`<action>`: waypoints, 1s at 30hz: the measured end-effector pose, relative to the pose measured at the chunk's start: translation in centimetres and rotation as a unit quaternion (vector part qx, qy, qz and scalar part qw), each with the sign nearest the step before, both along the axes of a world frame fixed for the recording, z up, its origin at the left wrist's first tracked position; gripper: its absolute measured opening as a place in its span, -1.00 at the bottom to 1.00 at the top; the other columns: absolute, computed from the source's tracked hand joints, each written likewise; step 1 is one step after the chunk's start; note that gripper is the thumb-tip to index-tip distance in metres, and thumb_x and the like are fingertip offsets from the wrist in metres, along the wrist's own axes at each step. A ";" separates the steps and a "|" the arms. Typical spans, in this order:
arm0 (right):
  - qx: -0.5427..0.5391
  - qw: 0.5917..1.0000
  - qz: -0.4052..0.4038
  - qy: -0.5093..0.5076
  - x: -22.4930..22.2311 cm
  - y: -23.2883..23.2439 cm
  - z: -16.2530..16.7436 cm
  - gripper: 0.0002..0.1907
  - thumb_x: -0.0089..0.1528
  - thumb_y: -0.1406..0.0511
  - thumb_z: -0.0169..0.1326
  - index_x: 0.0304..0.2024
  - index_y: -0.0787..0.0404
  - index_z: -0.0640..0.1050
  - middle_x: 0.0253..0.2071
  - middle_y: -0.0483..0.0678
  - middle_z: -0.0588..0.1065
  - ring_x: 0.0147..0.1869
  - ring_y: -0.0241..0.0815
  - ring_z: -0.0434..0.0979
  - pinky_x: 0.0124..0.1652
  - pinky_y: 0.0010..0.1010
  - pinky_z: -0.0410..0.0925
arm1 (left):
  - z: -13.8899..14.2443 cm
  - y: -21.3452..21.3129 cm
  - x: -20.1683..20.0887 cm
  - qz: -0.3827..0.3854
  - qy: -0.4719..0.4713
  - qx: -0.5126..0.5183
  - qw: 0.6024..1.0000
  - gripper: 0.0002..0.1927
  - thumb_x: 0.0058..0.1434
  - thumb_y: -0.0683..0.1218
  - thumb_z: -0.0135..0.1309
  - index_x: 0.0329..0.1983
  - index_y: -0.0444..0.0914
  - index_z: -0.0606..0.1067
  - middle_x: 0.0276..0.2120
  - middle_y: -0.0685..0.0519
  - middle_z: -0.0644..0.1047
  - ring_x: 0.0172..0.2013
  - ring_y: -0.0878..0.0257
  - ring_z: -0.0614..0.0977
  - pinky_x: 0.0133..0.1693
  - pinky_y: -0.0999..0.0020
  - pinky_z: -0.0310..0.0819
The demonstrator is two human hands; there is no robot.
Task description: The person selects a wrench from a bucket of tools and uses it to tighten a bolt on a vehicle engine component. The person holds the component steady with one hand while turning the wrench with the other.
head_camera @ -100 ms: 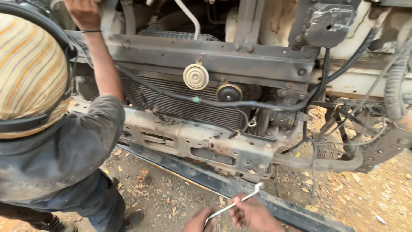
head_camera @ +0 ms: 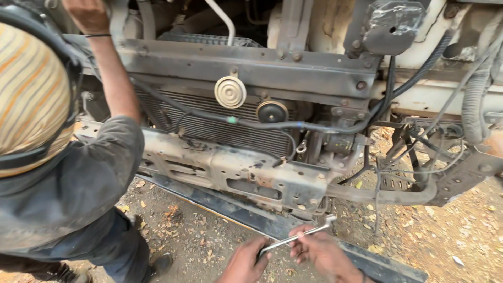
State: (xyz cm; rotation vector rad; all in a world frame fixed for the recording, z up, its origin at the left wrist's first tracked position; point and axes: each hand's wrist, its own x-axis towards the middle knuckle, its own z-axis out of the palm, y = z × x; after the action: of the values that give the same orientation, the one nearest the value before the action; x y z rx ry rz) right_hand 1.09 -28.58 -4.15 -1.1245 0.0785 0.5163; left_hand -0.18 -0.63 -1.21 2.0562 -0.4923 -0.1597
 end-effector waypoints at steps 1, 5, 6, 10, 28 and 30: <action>0.004 1.000 -0.003 -0.018 0.1 -1.9 0.8 -0.73 0.32 0.28 -0.02 -0.02 0.34 0.52 -0.30 0.04 0.55 -0.26 -0.11 0.61 -0.31 -0.27 0.46 | 0.3 -1.3 0.9 -0.017 -0.016 -0.014 1.000 -0.76 0.18 -0.14 0.21 -0.10 -0.27 0.52 -0.26 -0.12 0.54 -0.21 -0.08 0.63 -0.16 0.12 0.50; -0.013 0.999 -0.017 -0.039 2.4 -7.6 2.9 -0.63 0.25 0.30 0.06 0.06 0.38 0.47 -0.15 0.05 0.57 -0.12 -0.10 0.61 -0.21 -0.22 0.47 | 3.6 -6.4 5.2 -0.078 -0.078 -0.003 0.994 -0.74 0.15 -0.13 0.28 -0.14 -0.30 0.52 -0.23 -0.10 0.51 -0.18 -0.09 0.60 -0.16 0.10 0.50; -0.030 0.998 0.000 -0.064 3.8 -8.8 3.2 -0.61 0.25 0.27 0.06 0.08 0.36 0.48 -0.16 0.06 0.58 -0.10 -0.11 0.62 -0.17 -0.23 0.47 | 4.6 -7.5 6.6 -0.075 -0.081 0.020 0.994 -0.74 0.16 -0.11 0.29 -0.15 -0.29 0.53 -0.23 -0.09 0.51 -0.19 -0.08 0.60 -0.16 0.11 0.50; -0.082 0.988 0.048 -0.119 9.6 -13.0 3.7 -0.56 0.25 0.20 0.09 0.10 0.34 0.49 -0.19 0.14 0.63 -0.07 -0.12 0.65 -0.06 -0.24 0.49 | 7.9 -10.7 11.3 -0.051 -0.080 0.086 0.992 -0.73 0.15 -0.06 0.30 -0.16 -0.26 0.53 -0.23 -0.06 0.49 -0.22 -0.05 0.61 -0.18 0.11 0.50; 0.021 0.885 -0.123 -0.448 23.9 -12.7 25.2 -0.66 0.43 0.34 -0.03 0.14 0.52 0.47 -0.11 0.22 0.54 -0.10 0.00 0.56 -0.05 -0.17 0.43 | 28.0 -13.6 29.4 0.001 -0.479 0.119 0.870 -0.71 0.10 -0.09 0.28 -0.14 -0.24 0.52 -0.26 -0.04 0.48 -0.24 -0.02 0.59 -0.24 0.13 0.49; 0.021 0.872 -0.149 -0.466 24.3 -12.0 25.8 -0.65 0.43 0.33 -0.02 0.15 0.53 0.48 -0.08 0.23 0.54 -0.10 0.02 0.58 -0.05 -0.15 0.45 | 29.7 -13.2 31.2 -0.012 -0.497 0.097 0.862 -0.68 0.10 -0.09 0.28 -0.10 -0.24 0.53 -0.24 -0.04 0.48 -0.21 -0.03 0.59 -0.22 0.13 0.49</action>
State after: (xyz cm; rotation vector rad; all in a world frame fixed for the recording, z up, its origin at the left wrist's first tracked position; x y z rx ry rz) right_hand 25.39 -40.61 21.67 -1.1897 -0.5927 -0.3364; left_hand 31.07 -13.78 28.53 2.2104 -1.1556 0.9279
